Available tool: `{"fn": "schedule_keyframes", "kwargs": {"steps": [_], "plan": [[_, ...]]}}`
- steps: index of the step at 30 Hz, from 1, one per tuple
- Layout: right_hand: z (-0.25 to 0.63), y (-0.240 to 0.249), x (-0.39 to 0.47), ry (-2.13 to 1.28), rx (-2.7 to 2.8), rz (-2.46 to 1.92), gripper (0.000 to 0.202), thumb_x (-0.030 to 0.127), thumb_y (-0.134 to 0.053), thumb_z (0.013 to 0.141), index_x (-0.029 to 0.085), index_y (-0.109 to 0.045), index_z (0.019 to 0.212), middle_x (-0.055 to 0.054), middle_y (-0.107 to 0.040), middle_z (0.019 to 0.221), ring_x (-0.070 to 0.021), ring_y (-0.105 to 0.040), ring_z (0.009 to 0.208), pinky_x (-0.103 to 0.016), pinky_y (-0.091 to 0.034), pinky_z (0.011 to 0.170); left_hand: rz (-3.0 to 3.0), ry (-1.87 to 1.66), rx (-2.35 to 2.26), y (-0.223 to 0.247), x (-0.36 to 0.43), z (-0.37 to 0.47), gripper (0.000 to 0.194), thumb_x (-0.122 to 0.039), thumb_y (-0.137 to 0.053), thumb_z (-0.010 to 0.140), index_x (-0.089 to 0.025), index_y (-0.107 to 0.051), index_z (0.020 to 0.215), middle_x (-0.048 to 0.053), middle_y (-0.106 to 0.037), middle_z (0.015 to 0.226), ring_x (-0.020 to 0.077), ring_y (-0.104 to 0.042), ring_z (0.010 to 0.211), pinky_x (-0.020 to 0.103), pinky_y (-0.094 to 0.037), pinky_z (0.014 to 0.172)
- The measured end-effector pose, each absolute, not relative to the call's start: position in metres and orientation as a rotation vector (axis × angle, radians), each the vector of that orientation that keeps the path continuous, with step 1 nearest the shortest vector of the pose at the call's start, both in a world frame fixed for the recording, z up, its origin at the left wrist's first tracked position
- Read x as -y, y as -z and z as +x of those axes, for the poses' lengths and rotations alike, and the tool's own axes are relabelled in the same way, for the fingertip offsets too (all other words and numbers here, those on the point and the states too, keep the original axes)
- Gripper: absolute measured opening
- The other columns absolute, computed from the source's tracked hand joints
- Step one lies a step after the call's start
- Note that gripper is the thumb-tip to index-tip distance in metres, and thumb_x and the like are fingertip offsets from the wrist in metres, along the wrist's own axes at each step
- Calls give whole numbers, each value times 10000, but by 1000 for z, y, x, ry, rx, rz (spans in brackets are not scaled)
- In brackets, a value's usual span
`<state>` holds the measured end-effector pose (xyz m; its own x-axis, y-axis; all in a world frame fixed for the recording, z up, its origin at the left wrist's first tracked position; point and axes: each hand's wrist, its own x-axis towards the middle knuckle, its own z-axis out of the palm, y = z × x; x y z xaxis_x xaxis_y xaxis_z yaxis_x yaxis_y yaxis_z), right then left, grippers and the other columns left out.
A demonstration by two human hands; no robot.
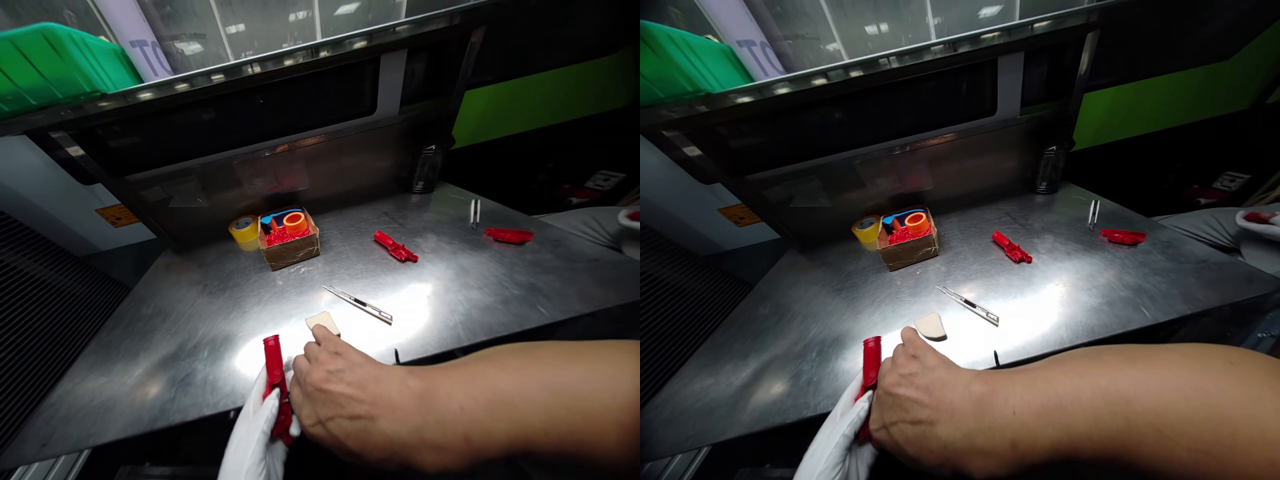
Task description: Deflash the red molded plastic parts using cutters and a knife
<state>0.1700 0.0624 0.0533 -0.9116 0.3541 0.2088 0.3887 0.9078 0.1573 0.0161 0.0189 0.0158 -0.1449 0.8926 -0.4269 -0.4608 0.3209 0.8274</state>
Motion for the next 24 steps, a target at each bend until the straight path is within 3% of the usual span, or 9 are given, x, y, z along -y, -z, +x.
{"fn": "schedule_keyframes", "kwargs": {"steps": [5, 10, 16, 19, 24], "plan": [[167, -57, -73, 282, 2900, -630, 73, 126, -524, 736, 162, -549, 678, -28, -478, 617, -161, -371, 524, -386, -339, 616, 471, -1226, -1148, -25, -25, 16, 259, -252, -685, 762, -214, -716, 1015, 46, -666, 807, 156, -542, 660, 248, -470, 561], [168, -61, -81, 288, 2860, -783, 140, 272, -535, 763, 150, -574, 706, -57, -484, 654, -204, -426, 611, -435, -352, 709, 423, -1197, -1010, -19, -37, 12, 307, -201, -610, 830, -242, -665, 1130, 59, -672, 927, 157, -560, 738, 247, -476, 596], [170, -76, -88, 178, 2943, -811, 190, 303, -552, 751, 123, -609, 775, -76, -495, 659, -223, -439, 625, -419, -371, 661, 454, -1200, -1030, -16, -53, 13, 167, -225, -698, 754, -239, -739, 915, 41, -655, 745, 143, -520, 609, 244, -464, 551], [173, -83, -95, 31, 3013, -854, 196, 299, -531, 785, 123, -616, 800, -80, -517, 669, -209, -441, 609, -386, -372, 623, 490, -1181, -1062, -16, -60, 14, 128, -235, -668, 789, -213, -716, 906, 20, -624, 712, 116, -498, 587, 221, -443, 540], [176, -78, -106, 60, 2955, -820, 175, 280, -552, 777, 120, -618, 802, -81, -534, 678, -209, -453, 608, -391, -362, 615, 552, -1159, -1049, -8, -73, 12, 63, -237, -687, 769, -184, -674, 801, 10, -598, 728, 112, -517, 623, 206, -440, 537]]}}
